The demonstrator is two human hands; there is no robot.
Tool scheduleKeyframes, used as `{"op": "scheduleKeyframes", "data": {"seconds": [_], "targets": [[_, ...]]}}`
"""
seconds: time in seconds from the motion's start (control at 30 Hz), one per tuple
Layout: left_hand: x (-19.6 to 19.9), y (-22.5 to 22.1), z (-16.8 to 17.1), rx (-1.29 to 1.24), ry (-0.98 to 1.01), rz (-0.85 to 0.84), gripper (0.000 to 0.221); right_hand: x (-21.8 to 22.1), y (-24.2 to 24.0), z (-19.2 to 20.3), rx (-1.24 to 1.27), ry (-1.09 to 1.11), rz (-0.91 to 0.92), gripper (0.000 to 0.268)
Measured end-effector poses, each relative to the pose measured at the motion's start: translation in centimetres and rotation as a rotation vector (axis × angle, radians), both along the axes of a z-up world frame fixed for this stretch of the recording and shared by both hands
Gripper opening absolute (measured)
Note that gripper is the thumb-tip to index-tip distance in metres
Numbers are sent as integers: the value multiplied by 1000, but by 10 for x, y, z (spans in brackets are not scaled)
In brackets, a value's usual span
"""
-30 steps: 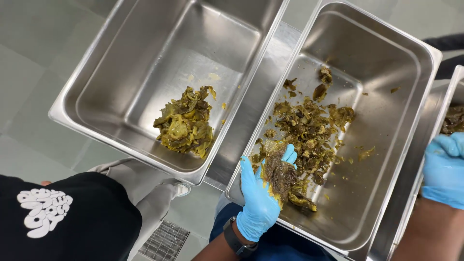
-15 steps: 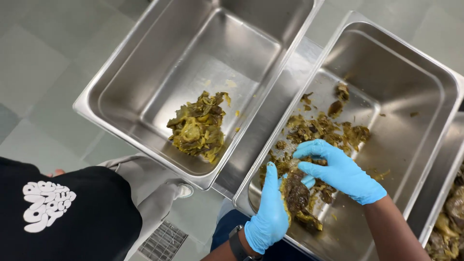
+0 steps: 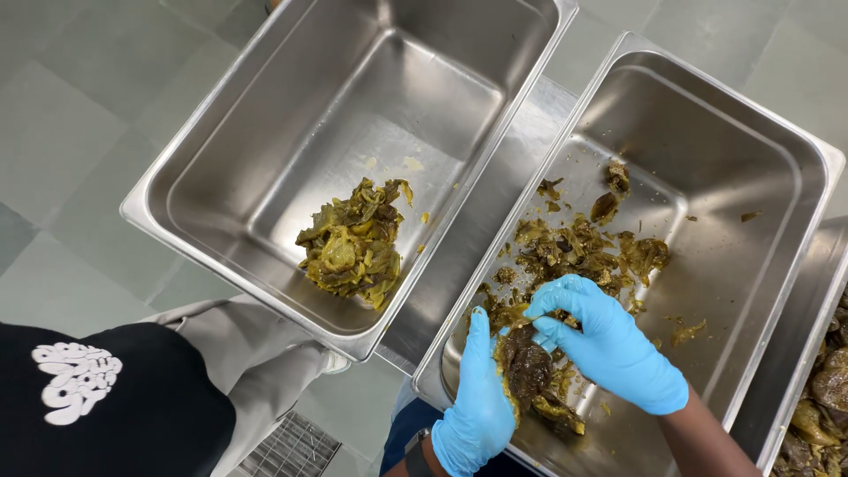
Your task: The person wearing blue gloves picks pieces of a soft brown food product from a stainless steel tray, tears away and discards unwanted debris into the same tray, and places the cleaned pieces into an adjacent tray. They repeat this piece-by-piece sorting throughout the clip, working from a supply tray at the side.
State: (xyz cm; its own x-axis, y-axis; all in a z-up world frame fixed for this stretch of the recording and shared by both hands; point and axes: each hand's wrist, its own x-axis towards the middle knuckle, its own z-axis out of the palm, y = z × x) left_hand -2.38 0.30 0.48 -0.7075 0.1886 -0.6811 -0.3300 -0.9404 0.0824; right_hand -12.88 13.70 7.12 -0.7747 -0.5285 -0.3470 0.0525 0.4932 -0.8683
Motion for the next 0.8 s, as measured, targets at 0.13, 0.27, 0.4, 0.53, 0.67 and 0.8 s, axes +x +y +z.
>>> {"op": "scheduleKeyframes", "data": {"seconds": [0.13, 0.27, 0.4, 0.53, 0.67, 0.8], "targets": [[-2, -5, 15, -16, 69, 80, 65, 9, -3, 5, 58, 478, 114, 18], [-2, -7, 25, 30, 129, 121, 62, 17, 0, 5, 81, 650, 160, 22], [-1, -10, 30, -36, 118, 146, 60, 26, 4, 8, 58, 643, 175, 23], [0, -11, 33, 6, 246, 129, 66, 31, 11, 6, 22, 611, 190, 24], [0, -14, 41, 13, 330, 107, 74, 34, 13, 9, -42, 576, 214, 25], [8, -20, 37, 74, 391, 88, 86, 38, 14, 13, 34, 572, 280, 26]]}}
